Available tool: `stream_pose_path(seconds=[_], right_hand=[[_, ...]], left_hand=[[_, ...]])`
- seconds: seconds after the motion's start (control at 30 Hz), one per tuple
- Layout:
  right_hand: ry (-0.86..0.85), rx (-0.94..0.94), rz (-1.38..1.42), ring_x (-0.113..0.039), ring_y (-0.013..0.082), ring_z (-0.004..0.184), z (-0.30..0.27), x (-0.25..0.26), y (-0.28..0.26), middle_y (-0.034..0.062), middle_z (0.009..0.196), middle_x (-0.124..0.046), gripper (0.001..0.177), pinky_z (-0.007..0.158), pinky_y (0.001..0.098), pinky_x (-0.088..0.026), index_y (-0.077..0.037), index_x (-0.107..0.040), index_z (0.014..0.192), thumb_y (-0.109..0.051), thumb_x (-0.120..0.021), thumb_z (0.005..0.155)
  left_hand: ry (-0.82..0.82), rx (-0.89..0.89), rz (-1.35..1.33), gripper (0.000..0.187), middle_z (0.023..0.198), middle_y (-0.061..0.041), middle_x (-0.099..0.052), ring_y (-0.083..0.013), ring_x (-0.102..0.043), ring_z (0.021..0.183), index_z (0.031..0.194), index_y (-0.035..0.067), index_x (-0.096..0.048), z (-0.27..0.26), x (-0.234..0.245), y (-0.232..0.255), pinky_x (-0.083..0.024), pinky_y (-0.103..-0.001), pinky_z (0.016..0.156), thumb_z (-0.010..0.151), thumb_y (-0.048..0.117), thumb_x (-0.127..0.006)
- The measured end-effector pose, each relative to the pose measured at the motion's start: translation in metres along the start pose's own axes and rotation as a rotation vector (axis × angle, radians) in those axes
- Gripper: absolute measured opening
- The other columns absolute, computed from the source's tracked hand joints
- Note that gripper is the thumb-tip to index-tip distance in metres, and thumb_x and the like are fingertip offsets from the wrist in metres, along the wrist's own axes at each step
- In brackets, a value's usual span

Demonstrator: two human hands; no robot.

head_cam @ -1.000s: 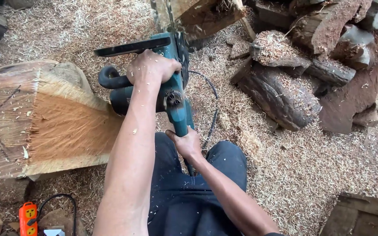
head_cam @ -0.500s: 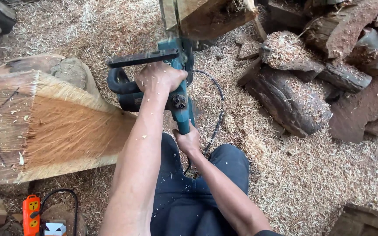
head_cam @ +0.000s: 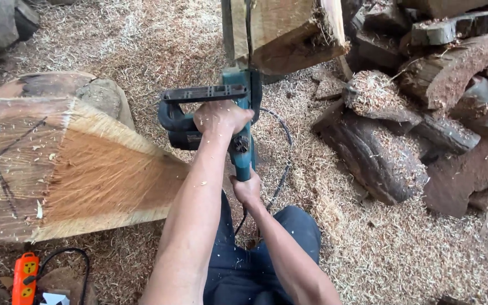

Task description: Using an electric chainsaw to cut a large wooden block into smaller sections.

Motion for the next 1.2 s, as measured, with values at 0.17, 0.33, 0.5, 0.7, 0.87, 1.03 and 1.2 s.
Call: stream_pose_path(seconds=[0.17,0.33,0.5,0.7,0.87,1.03,1.2], right_hand=[[-0.015,-0.048,0.003,-0.072,0.0268,0.097,-0.028,0.009,0.005,0.0069,0.091,-0.072,0.033,0.086,0.0425,-0.052,-0.022,-0.073,0.102,-0.029,-0.083,0.071],[-0.006,0.009,0.006,-0.072,0.0306,0.096,-0.064,0.033,-0.038,0.0137,0.088,-0.071,0.031,0.084,0.0438,-0.051,-0.013,-0.074,0.1,-0.024,-0.081,0.071],[0.005,0.002,-0.016,-0.073,0.0323,0.093,-0.067,0.037,-0.037,0.0138,0.085,-0.072,0.029,0.082,0.0434,-0.051,-0.013,-0.074,0.096,-0.023,-0.081,0.07],[0.011,-0.008,-0.002,-0.073,0.0298,0.088,-0.071,0.036,-0.039,0.0127,0.081,-0.071,0.026,0.078,0.0411,-0.052,-0.013,-0.074,0.092,-0.022,-0.081,0.068],[0.008,0.015,0.036,-0.072,0.0287,0.087,-0.06,0.027,-0.031,0.0127,0.08,-0.07,0.026,0.077,0.0397,-0.051,-0.012,-0.074,0.092,-0.02,-0.081,0.069],[0.001,0.033,0.075,-0.069,0.0258,0.083,-0.038,0.015,-0.014,0.0113,0.079,-0.068,0.026,0.075,0.0385,-0.051,-0.01,-0.073,0.092,-0.019,-0.081,0.069],[-0.001,0.024,0.028,-0.072,0.0281,0.09,-0.013,0.0,-0.002,0.0116,0.084,-0.071,0.029,0.08,0.0411,-0.051,-0.013,-0.073,0.096,-0.024,-0.083,0.071]], left_hand=[[0.012,0.023,-0.055,0.066,0.131,-0.013,-0.07,-0.0302,-0.061,0.13,0.121,0.006,-0.072,-0.027,0.018,0.0,-0.051,-0.045,0.107,0.079,0.053,-0.052],[0.114,0.017,-0.153,0.06,0.117,-0.015,-0.074,-0.0312,-0.067,0.12,0.117,0.005,-0.073,-0.027,0.029,0.0,-0.055,-0.043,0.098,0.074,0.044,-0.063],[0.128,0.035,-0.158,0.055,0.112,-0.015,-0.075,-0.031,-0.069,0.118,0.114,0.006,-0.074,-0.034,0.03,0.001,-0.055,-0.044,0.097,0.073,0.042,-0.064],[0.145,0.041,-0.135,0.053,0.111,-0.012,-0.076,-0.0301,-0.07,0.117,0.11,0.009,-0.076,-0.03,0.03,0.001,-0.055,-0.043,0.096,0.072,0.044,-0.066],[0.159,0.05,-0.168,0.052,0.11,-0.015,-0.076,-0.0317,-0.07,0.116,0.11,0.007,-0.076,-0.026,0.025,-0.001,-0.055,-0.044,0.097,0.071,0.041,-0.065],[0.096,0.019,-0.121,0.058,0.115,-0.018,-0.074,-0.034,-0.068,0.119,0.117,0.004,-0.074,-0.018,0.014,0.0,-0.054,-0.043,0.098,0.078,0.047,-0.065],[0.104,0.026,-0.155,0.058,0.118,-0.015,-0.075,-0.0322,-0.067,0.122,0.116,0.006,-0.074,-0.003,-0.002,-0.006,-0.054,-0.045,0.099,0.076,0.046,-0.061]])
Point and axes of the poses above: each hand's wrist, its own z-axis towards the middle knuckle, its own x-axis out of the back of the hand, y = z × x, the point moved 9 cm from there along z, towards the middle knuckle
